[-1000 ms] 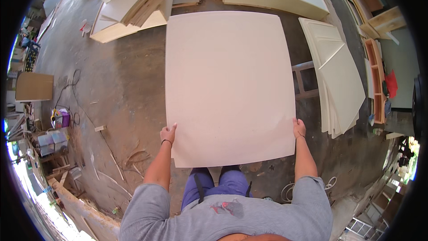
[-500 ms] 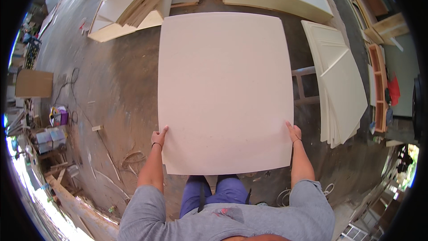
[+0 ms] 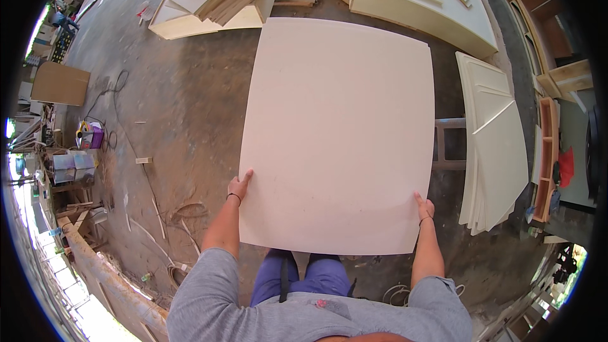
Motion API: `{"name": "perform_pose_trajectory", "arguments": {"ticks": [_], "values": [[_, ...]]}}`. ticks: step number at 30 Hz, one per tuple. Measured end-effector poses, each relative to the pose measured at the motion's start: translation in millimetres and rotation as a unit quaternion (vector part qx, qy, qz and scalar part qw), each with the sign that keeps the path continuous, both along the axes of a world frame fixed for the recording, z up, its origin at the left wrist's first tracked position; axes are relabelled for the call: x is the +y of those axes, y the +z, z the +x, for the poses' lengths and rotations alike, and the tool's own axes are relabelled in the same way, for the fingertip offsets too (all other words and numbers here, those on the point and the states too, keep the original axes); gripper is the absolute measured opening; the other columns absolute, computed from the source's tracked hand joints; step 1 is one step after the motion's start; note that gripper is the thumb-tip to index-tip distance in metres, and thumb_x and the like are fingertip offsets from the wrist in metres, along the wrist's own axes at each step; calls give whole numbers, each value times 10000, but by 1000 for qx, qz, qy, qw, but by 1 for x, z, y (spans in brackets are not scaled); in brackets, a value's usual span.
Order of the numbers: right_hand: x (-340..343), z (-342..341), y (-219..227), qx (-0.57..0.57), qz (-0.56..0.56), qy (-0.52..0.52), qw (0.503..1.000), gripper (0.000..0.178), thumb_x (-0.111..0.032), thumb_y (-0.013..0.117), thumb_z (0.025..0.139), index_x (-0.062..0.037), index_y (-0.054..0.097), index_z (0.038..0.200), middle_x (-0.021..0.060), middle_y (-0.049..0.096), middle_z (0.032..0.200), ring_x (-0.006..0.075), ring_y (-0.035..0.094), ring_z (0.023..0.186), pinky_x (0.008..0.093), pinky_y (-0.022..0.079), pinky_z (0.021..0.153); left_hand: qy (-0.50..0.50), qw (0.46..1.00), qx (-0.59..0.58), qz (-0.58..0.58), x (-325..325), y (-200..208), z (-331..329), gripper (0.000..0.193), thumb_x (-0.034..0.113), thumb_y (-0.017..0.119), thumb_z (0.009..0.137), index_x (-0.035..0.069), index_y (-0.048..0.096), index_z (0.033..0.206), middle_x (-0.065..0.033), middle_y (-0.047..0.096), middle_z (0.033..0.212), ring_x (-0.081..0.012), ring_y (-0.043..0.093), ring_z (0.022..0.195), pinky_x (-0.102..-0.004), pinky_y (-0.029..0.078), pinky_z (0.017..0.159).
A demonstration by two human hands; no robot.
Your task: The person sands the edges of wooden panels using a handheld power sander, then moves the finished panels to a stack before picking up a new larger piece.
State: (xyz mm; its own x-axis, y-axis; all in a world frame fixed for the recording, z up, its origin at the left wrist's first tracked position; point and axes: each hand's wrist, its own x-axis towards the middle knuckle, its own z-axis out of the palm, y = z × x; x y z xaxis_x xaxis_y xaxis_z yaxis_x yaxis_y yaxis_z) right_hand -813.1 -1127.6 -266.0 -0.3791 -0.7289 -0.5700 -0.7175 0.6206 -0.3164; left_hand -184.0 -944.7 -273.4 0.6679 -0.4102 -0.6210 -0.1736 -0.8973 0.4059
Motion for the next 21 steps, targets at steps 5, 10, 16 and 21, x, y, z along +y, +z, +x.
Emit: {"name": "perform_pose_trajectory", "arguments": {"ticks": [5,10,16,21], "values": [[-10,17,19,0,31,0,1000,945,-690,661,665,150,570,1087,293,589,1129,357,565,1095,399,420,937,-23,1000,-10,15,7,3,0,960,818,496,682,-64,627,1038,-284,621,1057,-391,583,1049,-419,437,904],[1,-22,-15,-11,14,-9,1000,902,-688,657,672,130,598,1048,272,624,1053,351,601,1019,392,441,892,-64,997,-24,27,-6,5,3,978,831,452,694,-68,626,1040,-286,617,1068,-390,572,1072,-426,432,910],[9,-4,25,-53,22,-11,998,883,-692,643,688,116,610,1043,259,635,1035,340,606,1009,384,446,884,-69,995,-57,40,-1,28,9,970,813,448,716,-85,620,1042,-290,621,1047,-394,575,1058,-433,430,905],[20,1,50,-128,53,13,990,851,-692,609,726,95,620,1048,220,650,998,296,620,968,359,453,868,-64,996,-59,10,16,51,11,950,799,452,724,-85,628,1026,-285,631,1014,-396,592,1013,-433,439,879]]}}
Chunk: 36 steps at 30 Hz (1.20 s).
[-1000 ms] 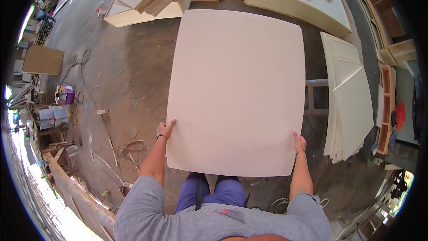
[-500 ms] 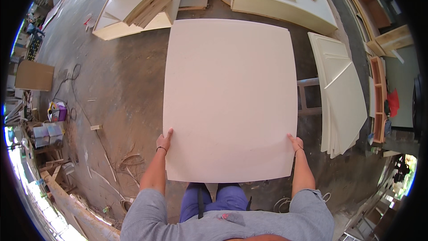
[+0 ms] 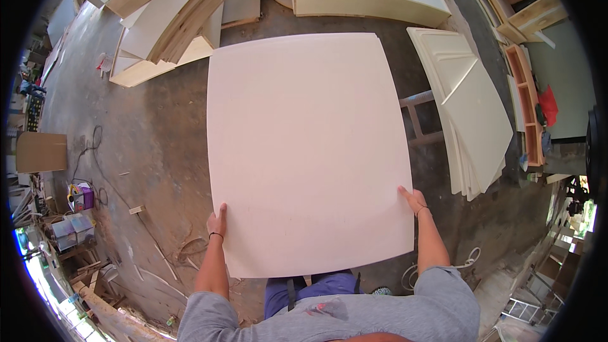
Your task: The person sands the edges of wooden panels using a handheld power sander, then moves the finished panels to a stack before picking up a new larger piece.
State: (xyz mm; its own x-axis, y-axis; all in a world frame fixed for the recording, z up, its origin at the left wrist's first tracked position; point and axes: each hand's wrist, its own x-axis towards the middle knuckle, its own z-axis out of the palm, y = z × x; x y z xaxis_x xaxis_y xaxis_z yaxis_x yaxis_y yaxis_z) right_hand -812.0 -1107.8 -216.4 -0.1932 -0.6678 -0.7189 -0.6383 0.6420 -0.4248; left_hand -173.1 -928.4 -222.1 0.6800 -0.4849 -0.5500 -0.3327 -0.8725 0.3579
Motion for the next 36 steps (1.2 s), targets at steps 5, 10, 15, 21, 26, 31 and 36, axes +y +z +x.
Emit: {"name": "perform_pose_trajectory", "arguments": {"ticks": [5,10,15,21,26,31,36], "values": [[19,-23,7,58,146,58,986,834,-732,487,787,49,643,1033,147,659,965,251,630,939,384,490,794,10,1000,9,6,12,31,-1,901,779,468,734,-49,647,1040,-255,648,1006,-366,611,999,-412,458,852],[17,-21,37,-109,200,-35,973,810,-725,417,830,-11,587,1174,145,644,1038,287,611,1010,495,512,782,38,999,23,17,40,40,-1,873,796,498,696,-3,685,994,-229,670,954,-342,637,956,-403,480,826],[3,-53,20,-236,290,-34,927,802,-722,351,850,-105,417,1358,122,545,1278,347,554,1125,616,403,915,18,998,32,45,35,36,-1,918,819,461,692,-2,665,1049,-260,639,1039,-359,600,1046,-404,459,889],[-31,-10,8,-346,135,-99,923,880,-735,432,808,-48,406,1357,153,492,1328,350,453,1229,556,352,999,28,996,64,52,36,36,-13,953,827,438,694,-15,648,1088,-254,619,1106,-360,578,1088,-398,446,918],[-63,12,-8,-339,145,-113,923,864,-675,526,807,-7,409,1343,173,496,1312,360,467,1211,521,377,998,63,994,80,37,43,48,-27,984,833,431,689,-53,645,1061,-259,622,1094,-351,589,1071,-399,451,905],[-68,-6,-8,-295,110,-83,946,867,-654,593,777,26,457,1297,168,564,1230,341,547,1101,469,434,944,54,994,80,41,35,67,-31,1019,854,401,680,-62,645,1054,-264,623,1084,-350,595,1061,-400,454,893],[-54,31,54,-263,105,-67,957,872,-652,608,768,34,465,1288,164,572,1220,329,558,1078,451,446,929,48,993,66,84,45,76,-39,1040,875,353,681,-58,658,1027,-264,631,1057,-357,596,1051,-407,453,890]]}}
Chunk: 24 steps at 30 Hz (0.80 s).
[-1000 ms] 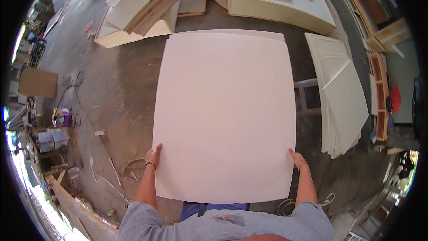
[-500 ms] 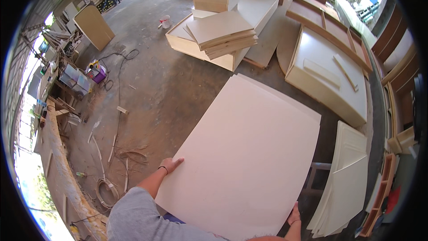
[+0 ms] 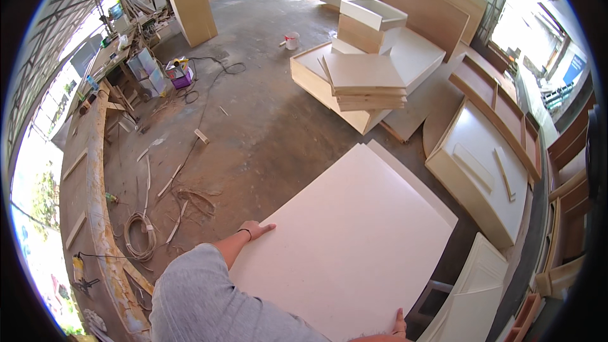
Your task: The person sands the edges of wooden panels using a handheld power sander, then moves the finished panels to a stack before picking up a new larger piece.
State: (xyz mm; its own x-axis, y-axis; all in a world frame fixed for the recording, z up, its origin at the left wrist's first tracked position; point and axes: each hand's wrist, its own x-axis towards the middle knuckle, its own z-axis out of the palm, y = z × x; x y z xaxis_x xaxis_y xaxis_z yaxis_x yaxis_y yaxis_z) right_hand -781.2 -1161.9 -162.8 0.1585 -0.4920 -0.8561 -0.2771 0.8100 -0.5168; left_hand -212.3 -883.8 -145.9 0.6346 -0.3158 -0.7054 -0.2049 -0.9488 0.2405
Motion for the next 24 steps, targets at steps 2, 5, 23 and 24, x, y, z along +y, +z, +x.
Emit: {"name": "perform_pose_trajectory", "arguments": {"ticks": [2,5,23,24], "values": [[5,1,-3,7,-9,-1,1000,871,-650,606,771,37,464,1286,165,573,1218,328,559,1076,449,446,929,-4,1000,-6,2,0,4,-1,1041,878,338,686,-57,665,1009,-258,635,1051,-358,599,1043,-409,458,885],[7,0,-5,13,-27,-10,999,868,-647,602,776,43,463,1285,165,574,1215,327,561,1073,445,447,928,-9,999,-30,11,-3,12,-7,1033,871,335,698,-60,667,996,-247,637,1056,-359,604,1031,-414,469,868],[-9,21,0,64,-106,58,991,853,-628,583,805,73,455,1274,168,579,1200,319,569,1054,423,450,922,94,990,-69,-78,77,44,-20,973,838,422,696,-61,662,979,-259,637,1028,-352,610,1016,-421,474,864],[-15,24,6,71,-116,70,988,853,-627,582,806,75,454,1273,168,580,1199,319,570,1053,422,450,922,113,989,-59,-79,84,49,-22,967,835,427,695,-57,662,985,-255,639,1024,-350,612,1012,-420,474,862]]}}
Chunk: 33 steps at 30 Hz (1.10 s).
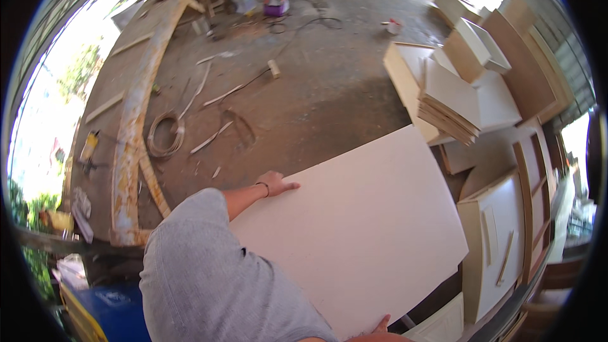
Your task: The person sands the edges of wooden panels using a handheld power sander, then moves the finished panels to a stack before picking up a new larger piece.
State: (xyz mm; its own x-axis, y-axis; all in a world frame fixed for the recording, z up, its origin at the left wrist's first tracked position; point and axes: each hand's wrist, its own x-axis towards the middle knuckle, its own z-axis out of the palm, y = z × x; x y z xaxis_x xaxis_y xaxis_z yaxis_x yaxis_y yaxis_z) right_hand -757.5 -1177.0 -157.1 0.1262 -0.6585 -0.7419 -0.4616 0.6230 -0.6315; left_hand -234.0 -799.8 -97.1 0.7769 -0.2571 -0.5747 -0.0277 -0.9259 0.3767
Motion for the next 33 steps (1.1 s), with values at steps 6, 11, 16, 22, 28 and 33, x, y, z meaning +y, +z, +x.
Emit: {"name": "perform_pose_trajectory", "arguments": {"ticks": [6,11,16,22,28,33], "values": [[-32,58,41,-1,-79,81,994,848,-621,575,816,85,451,1269,169,581,1194,316,573,1047,415,451,920,95,994,-10,-57,54,43,5,932,823,444,697,-43,659,968,-235,648,1004,-341,621,982,-417,478,841],[-44,146,86,-42,-137,182,973,845,-616,570,824,94,449,1266,170,583,1190,314,575,1041,409,452,918,178,980,-57,-64,131,68,7,909,827,442,700,-28,657,924,-219,659,973,-336,632,950,-403,487,811],[7,275,134,-144,-149,245,947,825,-605,510,866,81,414,1314,180,520,1273,307,519,1123,389,414,961,297,930,-104,-190,222,89,23,823,765,535,708,-9,663,956,-177,683,852,-286,669,814,-366,509,742],[55,434,134,-261,-144,318,900,781,-551,479,906,55,334,1378,168,411,1388,285,411,1249,379,326,1050,428,828,-205,-299,342,90,35,675,637,644,730,10,678,977,-128,694,777,-226,683,709,-324,515,642],[127,607,157,-291,-177,406,848,749,-509,529,895,43,353,1371,150,436,1364,266,430,1237,379,325,1056,494,775,-336,-206,432,82,39,613,588,680,728,4,676,912,-148,645,664,-197,646,638,-334,475,564],[215,768,166,-313,-96,490,808,758,-534,552,872,78,428,1301,158,509,1270,243,499,1154,360,390,1004,573,727,-346,-153,500,70,58,660,643,655,720,-6,657,838,-140,585,586,-207,571,558,-360,427,528]]}}
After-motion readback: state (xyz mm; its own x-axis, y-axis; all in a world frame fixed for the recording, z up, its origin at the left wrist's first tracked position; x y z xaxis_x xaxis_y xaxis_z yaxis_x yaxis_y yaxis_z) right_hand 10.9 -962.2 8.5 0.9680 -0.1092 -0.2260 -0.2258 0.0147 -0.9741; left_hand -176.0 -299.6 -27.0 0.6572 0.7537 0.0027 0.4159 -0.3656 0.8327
